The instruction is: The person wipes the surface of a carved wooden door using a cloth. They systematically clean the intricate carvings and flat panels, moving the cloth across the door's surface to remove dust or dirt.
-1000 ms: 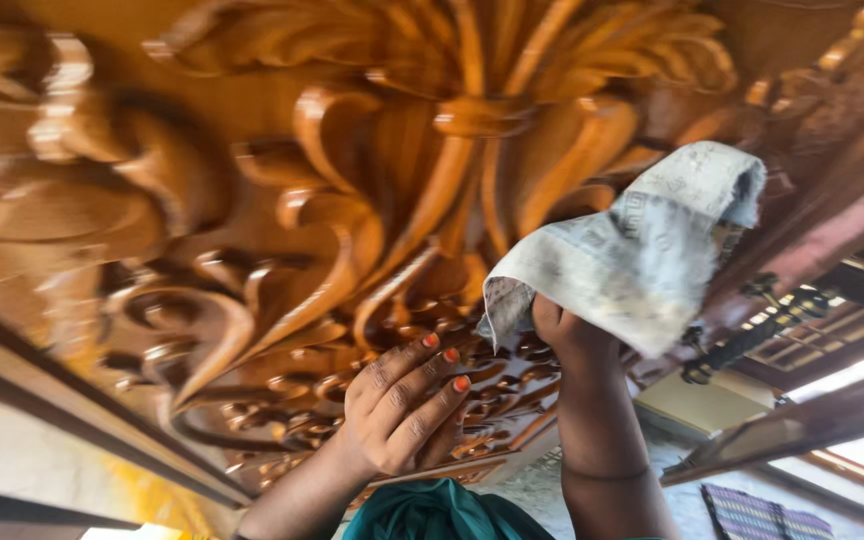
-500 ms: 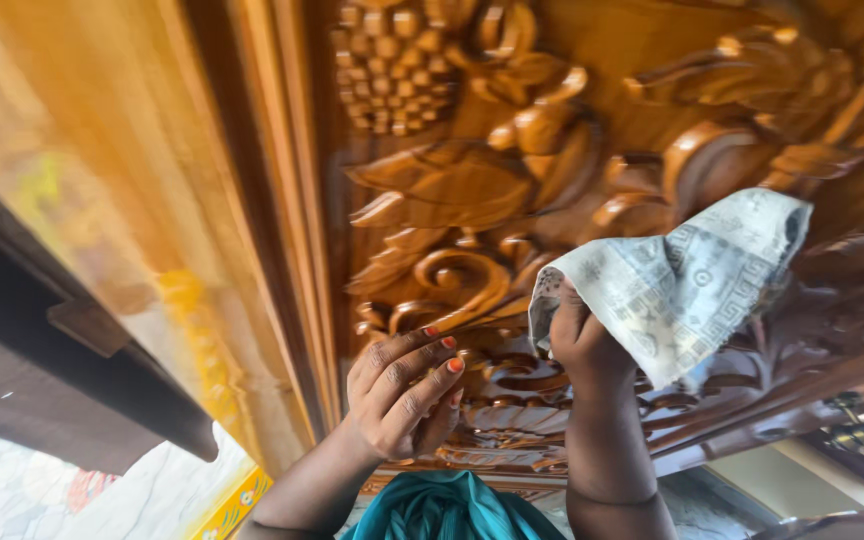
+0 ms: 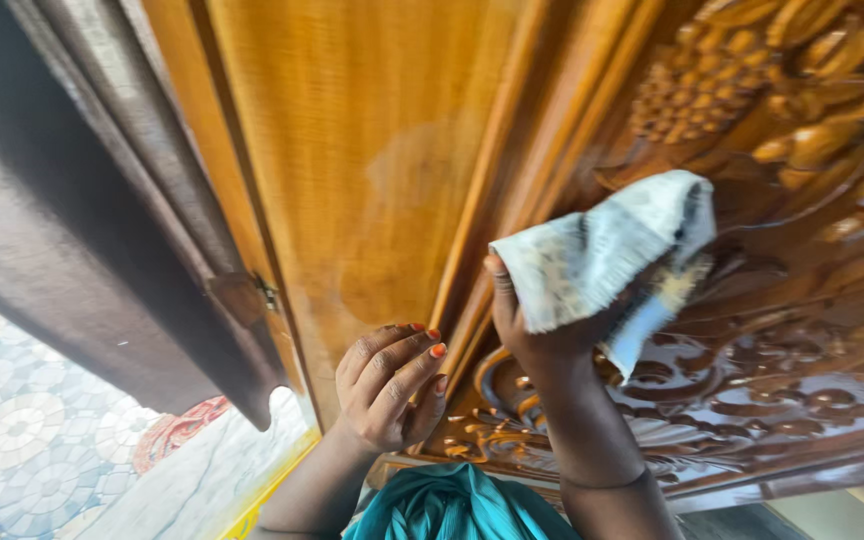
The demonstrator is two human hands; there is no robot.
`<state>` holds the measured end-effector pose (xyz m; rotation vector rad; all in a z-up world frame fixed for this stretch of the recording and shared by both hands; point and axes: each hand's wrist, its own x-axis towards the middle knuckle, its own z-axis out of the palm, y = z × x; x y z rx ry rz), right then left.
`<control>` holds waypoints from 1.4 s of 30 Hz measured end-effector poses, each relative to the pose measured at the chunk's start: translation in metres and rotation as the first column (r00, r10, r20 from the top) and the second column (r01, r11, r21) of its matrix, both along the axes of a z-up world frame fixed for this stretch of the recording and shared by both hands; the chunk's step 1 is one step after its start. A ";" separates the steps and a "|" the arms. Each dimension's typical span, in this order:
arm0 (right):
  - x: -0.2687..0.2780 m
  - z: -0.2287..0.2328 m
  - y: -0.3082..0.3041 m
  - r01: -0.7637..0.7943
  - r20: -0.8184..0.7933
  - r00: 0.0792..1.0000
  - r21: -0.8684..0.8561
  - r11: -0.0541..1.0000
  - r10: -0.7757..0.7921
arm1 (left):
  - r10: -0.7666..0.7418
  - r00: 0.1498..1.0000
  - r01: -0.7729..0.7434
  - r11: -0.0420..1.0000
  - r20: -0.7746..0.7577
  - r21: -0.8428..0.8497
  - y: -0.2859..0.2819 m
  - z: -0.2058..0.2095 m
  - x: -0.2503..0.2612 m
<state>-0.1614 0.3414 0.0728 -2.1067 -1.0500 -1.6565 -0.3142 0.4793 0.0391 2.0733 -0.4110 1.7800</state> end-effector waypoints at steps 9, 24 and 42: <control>-0.014 -0.003 0.065 0.086 -0.124 0.990 0.203 0.975 -0.061 | 0.065 0.997 -0.067 0.996 -0.038 -0.051 0.075 -0.008 -0.048; -0.060 0.054 0.033 -0.237 -0.245 0.934 0.118 0.964 0.260 | -0.071 0.994 0.078 0.993 -0.081 0.087 0.070 0.029 -0.043; -0.065 0.059 0.052 -0.557 -0.182 0.829 -0.210 0.803 0.528 | 0.207 0.946 -0.172 0.972 -0.249 0.158 0.046 0.044 -0.037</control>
